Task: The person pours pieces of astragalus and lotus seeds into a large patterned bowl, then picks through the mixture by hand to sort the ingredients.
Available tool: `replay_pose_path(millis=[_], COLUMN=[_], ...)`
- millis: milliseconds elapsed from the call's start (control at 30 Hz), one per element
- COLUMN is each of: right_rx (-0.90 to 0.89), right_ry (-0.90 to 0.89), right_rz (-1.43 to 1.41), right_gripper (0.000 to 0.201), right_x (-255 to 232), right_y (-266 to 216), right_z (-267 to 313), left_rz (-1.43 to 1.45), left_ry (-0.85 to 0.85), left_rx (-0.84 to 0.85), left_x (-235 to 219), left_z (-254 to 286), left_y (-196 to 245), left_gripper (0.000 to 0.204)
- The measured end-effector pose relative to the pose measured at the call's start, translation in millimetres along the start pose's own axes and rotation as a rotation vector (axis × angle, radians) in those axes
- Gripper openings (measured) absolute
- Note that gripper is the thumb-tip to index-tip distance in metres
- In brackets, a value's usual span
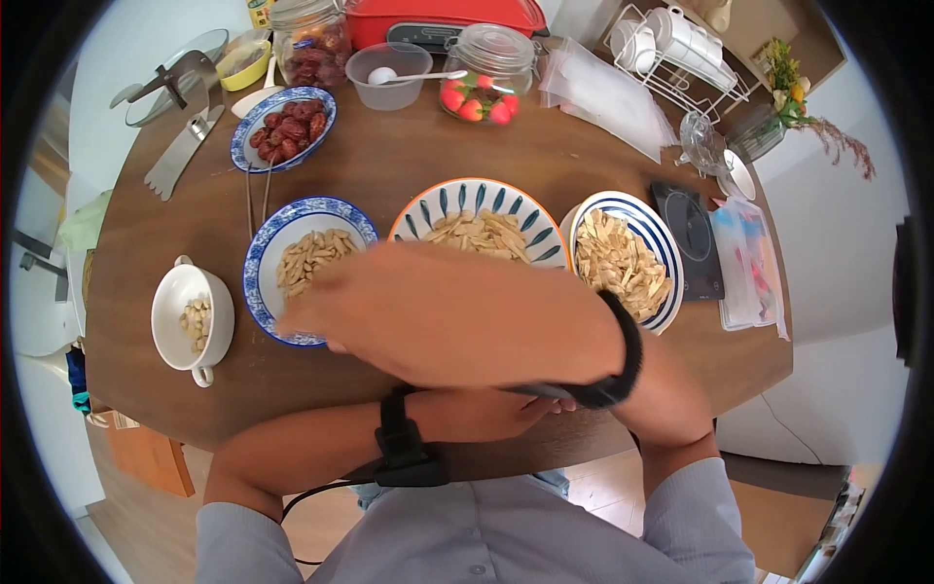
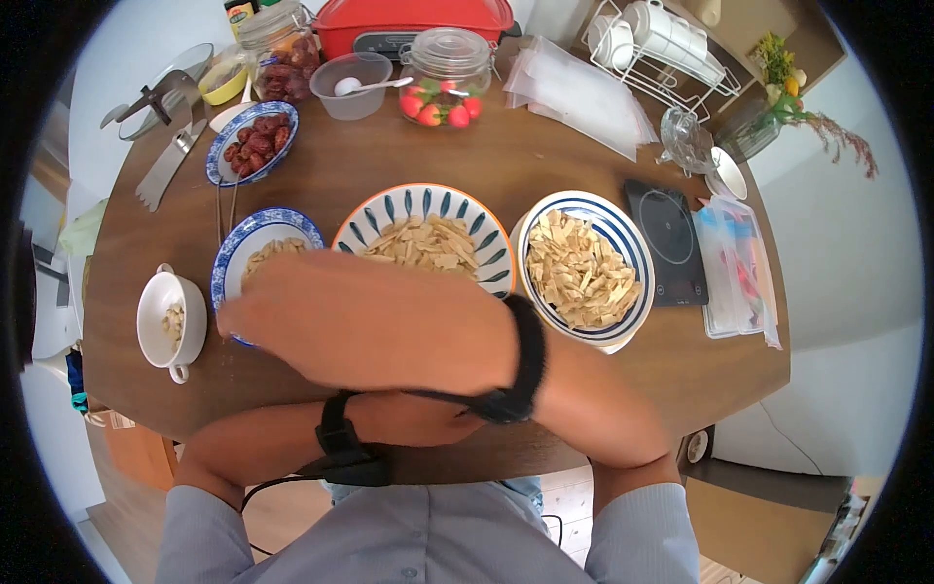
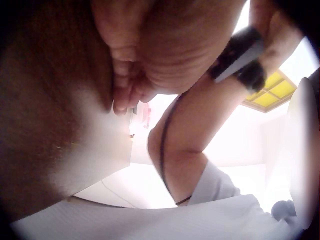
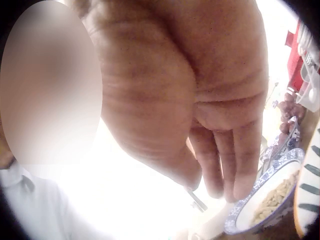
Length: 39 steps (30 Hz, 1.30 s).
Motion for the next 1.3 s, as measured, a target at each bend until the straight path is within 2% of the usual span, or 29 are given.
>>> replay_pose_path(millis=[33, 67, 100, 133, 167, 233, 267, 300, 367, 400, 433, 500, 533, 600, 733, 800, 833, 867, 900, 933, 1000, 1033, 1100, 1133, 1200, 1300], right_rx=[0.095, 0.088, -0.071, -0.234, -0.243, -0.138, 0.03, 0.028, -0.089, -0.092, -0.094, 0.073, 0.075, 0.31, 0.28, 0.141, 0.146, 0.048, -0.049, -0.048, 0.103, 0.102, -0.001, 0.001, -0.067, 0.081], right_ry=[-0.044, -0.045, 0.079, 0.198, 0.187, -0.012, -0.159, -0.172, 0.005, 0.064, 0.06, 0.065, 0.069, -0.156, -0.255, -0.258, -0.252, -0.226, -0.2, -0.199, -0.109, -0.108, 0.072, 0.074, 0.088, 0.155], right_rz=[0.072, 0.077, 0.2, 0.322, 0.321, 0.438, 0.476, 0.475, 0.569, 0.641, 0.646, 0.668, 0.667, 0.519, 0.409, 0.326, 0.325, 0.307, 0.292, 0.295, 0.192, 0.192, 0.156, 0.16, 0.38, 0.488], right_gripper=[0.039, 0.039, 0.036, 0.034, 0.034, 0.032, 0.027, 0.027, 0.029, 0.028, 0.028, 0.03, 0.03, 0.036, 0.039, 0.038, 0.038, 0.038, 0.039, 0.039, 0.041, 0.041, 0.04, 0.04, 0.044, 0.045], right_x=[1, 8, 12, 7, 7, 19, 23, 26, 12, -1, -8, -24, -26, -14, 7, 9, 8, 7, 5, 0, -28, -37, -74, -86, -106, -122], right_y=[9, 18, 21, 10, 13, 23, 31, 34, 33, 37, 42, 65, 69, 97, 124, 123, 127, 122, 116, 113, 104, 93, 65, 60, 49, 69], right_z=[-16, -28, -38, -45, -48, -54, -57, -59, -69, -71, -79, -91, -96, -100, -110, -116, -117, -120, -119, -118, -111, -103, -84, -74, -49, -7], left_rz=[0.405, 0.473, 0.542, 0.538, 0.54, 0.548, 0.579, 0.61, 0.6, 0.582, 0.581, 0.559, 0.558, 0.571, 0.56, 0.554, 0.554, 0.546, 0.538, 0.537, 0.546, 0.545, 0.572, 0.57, 0.54, 0.579], left_ry=[0.034, -0.015, -0.064, -0.055, -0.087, -0.099, -0.083, -0.071, -0.061, -0.06, -0.057, -0.085, -0.09, -0.075, -0.112, -0.129, -0.136, -0.137, -0.136, -0.138, -0.126, -0.126, -0.129, -0.133, -0.147, -0.161], left_rx=[-0.04, -0.097, -0.154, -0.151, -0.13, -0.11, -0.115, -0.119, -0.097, -0.077, -0.072, -0.077, -0.079, -0.1, -0.125, -0.129, -0.129, -0.136, -0.141, -0.138, -0.147, -0.148, -0.143, -0.139, -0.163, -0.19], left_x=[13, 15, 16, 13, 13, 16, 20, 23, 29, 30, 27, 24, 25, 26, 23, 25, 26, 27, 27, 27, 26, 26, 25, 25, 27, 28], left_z=[-3, -8, -12, -14, -15, -13, -12, -11, -12, -13, -14, -13, -12, -12, -13, -13, -13, -12, -13, -14, -13, -12, -13, -13, -13, -12], left_y=[-14, -13, -13, -13, -12, -12, -16, -19, -23, -25, -24, -19, -19, -22, -21, -20, -21, -21, -22, -22, -21, -21, -21, -20, -21, -22], left_gripper=[0.021, 0.021, 0.022, 0.022, 0.023, 0.025, 0.026, 0.026, 0.027, 0.027, 0.027, 0.025, 0.025, 0.027, 0.028, 0.029, 0.029, 0.03, 0.031, 0.031, 0.031, 0.031, 0.03, 0.03, 0.029, 0.03])
Point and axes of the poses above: each hand's wrist, its own z-axis away from the middle knuckle, its own x-axis out of the palm, y = z × x, the point moved 8 cm from there along -z, towards the middle knuckle
